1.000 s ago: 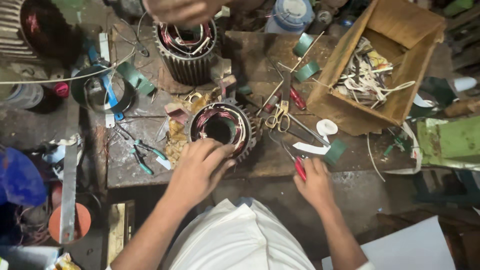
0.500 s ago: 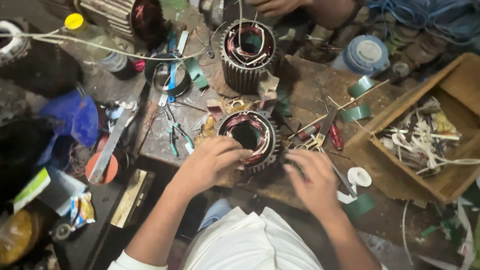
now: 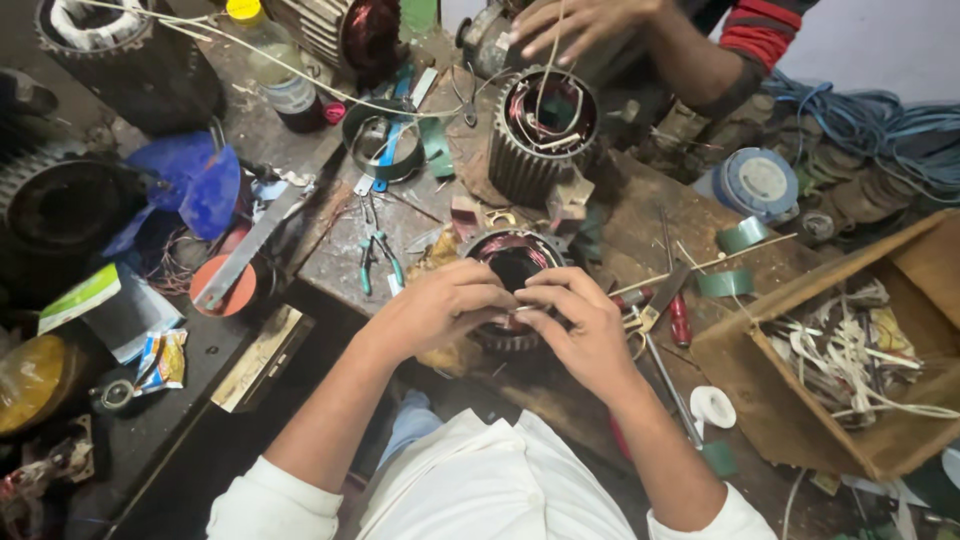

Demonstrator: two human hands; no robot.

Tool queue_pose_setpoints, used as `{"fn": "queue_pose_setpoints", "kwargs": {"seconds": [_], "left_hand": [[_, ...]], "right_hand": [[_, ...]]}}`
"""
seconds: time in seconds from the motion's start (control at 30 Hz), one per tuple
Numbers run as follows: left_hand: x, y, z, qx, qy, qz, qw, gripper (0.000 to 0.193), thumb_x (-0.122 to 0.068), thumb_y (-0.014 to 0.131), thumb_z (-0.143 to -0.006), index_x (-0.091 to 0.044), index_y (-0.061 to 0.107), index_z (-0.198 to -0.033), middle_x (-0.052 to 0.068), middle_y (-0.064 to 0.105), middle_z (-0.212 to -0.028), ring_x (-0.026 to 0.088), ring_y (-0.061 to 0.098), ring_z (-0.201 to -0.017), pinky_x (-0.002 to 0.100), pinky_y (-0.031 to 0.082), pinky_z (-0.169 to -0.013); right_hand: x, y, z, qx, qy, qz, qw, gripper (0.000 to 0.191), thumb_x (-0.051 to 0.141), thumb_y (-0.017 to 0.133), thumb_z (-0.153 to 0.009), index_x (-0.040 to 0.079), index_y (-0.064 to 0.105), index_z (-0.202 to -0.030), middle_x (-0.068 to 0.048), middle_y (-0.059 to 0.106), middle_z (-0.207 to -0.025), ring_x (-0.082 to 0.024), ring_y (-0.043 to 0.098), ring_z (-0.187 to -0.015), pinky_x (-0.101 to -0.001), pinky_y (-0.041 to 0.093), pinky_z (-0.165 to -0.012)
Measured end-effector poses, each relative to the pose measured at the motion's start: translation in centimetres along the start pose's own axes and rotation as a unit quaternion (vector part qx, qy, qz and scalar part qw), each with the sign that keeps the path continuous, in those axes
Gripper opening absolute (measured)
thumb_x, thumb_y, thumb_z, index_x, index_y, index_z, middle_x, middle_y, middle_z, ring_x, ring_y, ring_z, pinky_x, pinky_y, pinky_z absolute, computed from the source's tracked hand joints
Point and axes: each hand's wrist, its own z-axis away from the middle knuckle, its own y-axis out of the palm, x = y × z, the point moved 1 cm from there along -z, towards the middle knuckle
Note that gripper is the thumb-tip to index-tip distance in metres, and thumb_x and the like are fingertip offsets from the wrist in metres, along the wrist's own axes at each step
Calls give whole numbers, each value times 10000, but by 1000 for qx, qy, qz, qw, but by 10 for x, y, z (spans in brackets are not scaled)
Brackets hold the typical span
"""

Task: The person works on a motor stator, using pliers to adjust copper windings and inserting white insulating strips into the slots. They cut the strips with scissors and continue arranging the windings by hand.

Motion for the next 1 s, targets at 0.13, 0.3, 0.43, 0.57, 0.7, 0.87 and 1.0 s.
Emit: {"fn": "queue_pose_setpoints", "kwargs": {"seconds": [0.13,0.3,0.43,0.57,0.7,0.87,1.0], "left_hand": [[16,-2,-4,-11,19,13,1000,152,-160,768,-877,-98,718,-1007,58,644,-902,276,637,-926,399,488,-840],[30,1,-12,-8,11,44,999,159,-169,747,-897,-102,728,-1040,58,628,-852,275,610,-877,402,461,-850],[38,0,-16,-9,-14,67,998,155,-212,762,-914,-106,744,-1026,59,615,-826,267,602,-854,397,446,-825],[46,-1,-16,-27,-13,84,996,132,-211,755,-906,-99,743,-974,60,635,-819,267,612,-829,392,453,-806],[51,1,-20,-41,-38,86,995,110,-201,744,-914,-96,717,-892,57,660,-803,264,630,-802,385,453,-778],[47,5,-26,-55,-46,65,995,159,-224,750,-881,-94,681,-820,65,638,-751,267,608,-753,397,432,-743],[44,7,-27,-45,-52,60,996,194,-222,735,-888,-84,640,-791,64,613,-733,270,588,-738,405,409,-722]], "right_hand": [[-8,11,-5,-10,7,-3,1000,242,15,780,-826,42,768,-1067,-97,728,-1109,-232,716,-1021,-324,566,-873],[-18,18,-9,-50,77,-29,995,182,-21,753,-830,35,777,-1001,-98,754,-1048,-221,744,-962,-307,591,-832],[-19,20,-12,-65,107,-6,992,132,-26,765,-822,20,766,-946,-109,751,-1005,-224,748,-933,-311,581,-832],[-17,24,-15,-53,111,8,992,120,-29,753,-828,18,754,-939,-104,747,-1000,-219,743,-940,-308,584,-834],[-21,21,-16,-63,104,5,993,102,-45,738,-834,11,726,-918,-103,745,-1006,-237,725,-1002,-332,566,-903],[-28,24,-10,-92,125,-23,988,96,-43,741,-851,16,703,-916,-102,744,-1027,-243,703,-1052,-347,544,-955],[-28,30,-2,-116,136,-16,984,99,-14,755,-855,25,705,-931,-86,745,-1028,-235,703,-1055,-351,546,-957]]}}
